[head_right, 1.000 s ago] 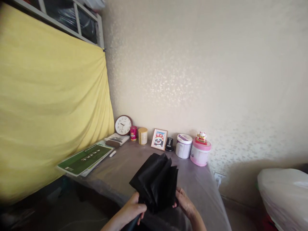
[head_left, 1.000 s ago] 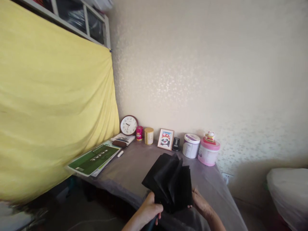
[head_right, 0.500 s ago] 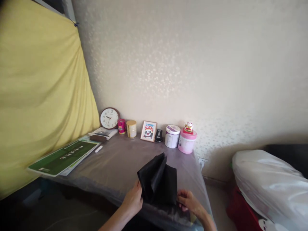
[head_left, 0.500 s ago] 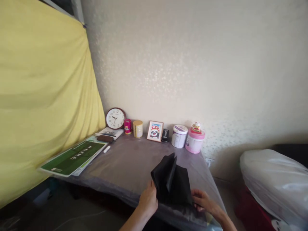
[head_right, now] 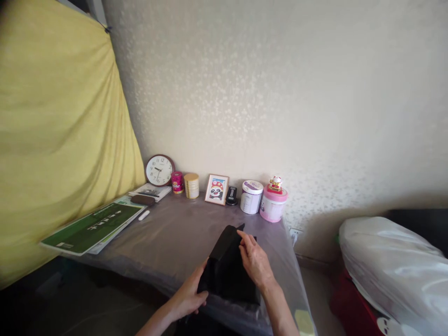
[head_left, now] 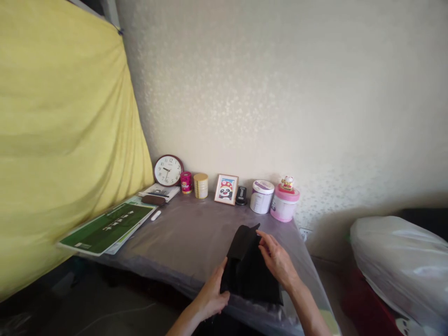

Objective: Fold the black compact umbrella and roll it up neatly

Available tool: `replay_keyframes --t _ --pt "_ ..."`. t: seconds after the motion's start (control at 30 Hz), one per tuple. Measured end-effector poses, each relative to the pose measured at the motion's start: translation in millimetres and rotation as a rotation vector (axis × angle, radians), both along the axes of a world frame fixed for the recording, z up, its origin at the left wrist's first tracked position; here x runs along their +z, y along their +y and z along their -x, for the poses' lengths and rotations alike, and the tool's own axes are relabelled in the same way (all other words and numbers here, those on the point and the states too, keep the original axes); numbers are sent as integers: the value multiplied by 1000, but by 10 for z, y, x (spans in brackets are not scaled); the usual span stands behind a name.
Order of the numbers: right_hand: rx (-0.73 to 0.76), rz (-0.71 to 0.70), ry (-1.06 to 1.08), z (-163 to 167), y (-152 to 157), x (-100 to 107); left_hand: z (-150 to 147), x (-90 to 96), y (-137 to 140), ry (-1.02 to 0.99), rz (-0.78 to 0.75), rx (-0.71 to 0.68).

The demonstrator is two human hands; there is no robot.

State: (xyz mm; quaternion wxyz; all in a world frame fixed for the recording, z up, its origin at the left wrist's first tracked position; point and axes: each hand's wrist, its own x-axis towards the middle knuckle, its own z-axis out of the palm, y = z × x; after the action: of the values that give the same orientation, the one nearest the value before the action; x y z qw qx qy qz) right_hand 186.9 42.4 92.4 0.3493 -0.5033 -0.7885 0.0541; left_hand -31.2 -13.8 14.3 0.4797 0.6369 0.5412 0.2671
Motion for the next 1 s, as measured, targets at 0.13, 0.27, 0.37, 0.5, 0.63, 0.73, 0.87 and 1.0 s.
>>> replay_keyframes --t 0.13,0.27,0.37,0.5,0.63,0.73,0.87,1.0 --pt "6 -24 -61 163 124 -72 -35 -48 -45 -4 -46 10" --pt "-25 -47 -40 215 279 -115 -147 -24 -61 266 -273 25" --pt "-31 -75 15 294 393 -131 -270 50 -111 486 -237 13" --pt "-34 -71 10 465 495 -264 -418 202 -183 743 -132 -44" --pt "-30 -54 -66 618 523 -492 -499 271 -194 845 -135 -87" --pt "-39 -52 -126 677 526 -622 -504 211 -179 861 -152 -96" --pt "-42 -33 -167 706 539 -685 -403 27 -179 806 -226 -88" --pt "-53 -40 -177 730 546 -686 -247 -103 -200 773 -451 7"
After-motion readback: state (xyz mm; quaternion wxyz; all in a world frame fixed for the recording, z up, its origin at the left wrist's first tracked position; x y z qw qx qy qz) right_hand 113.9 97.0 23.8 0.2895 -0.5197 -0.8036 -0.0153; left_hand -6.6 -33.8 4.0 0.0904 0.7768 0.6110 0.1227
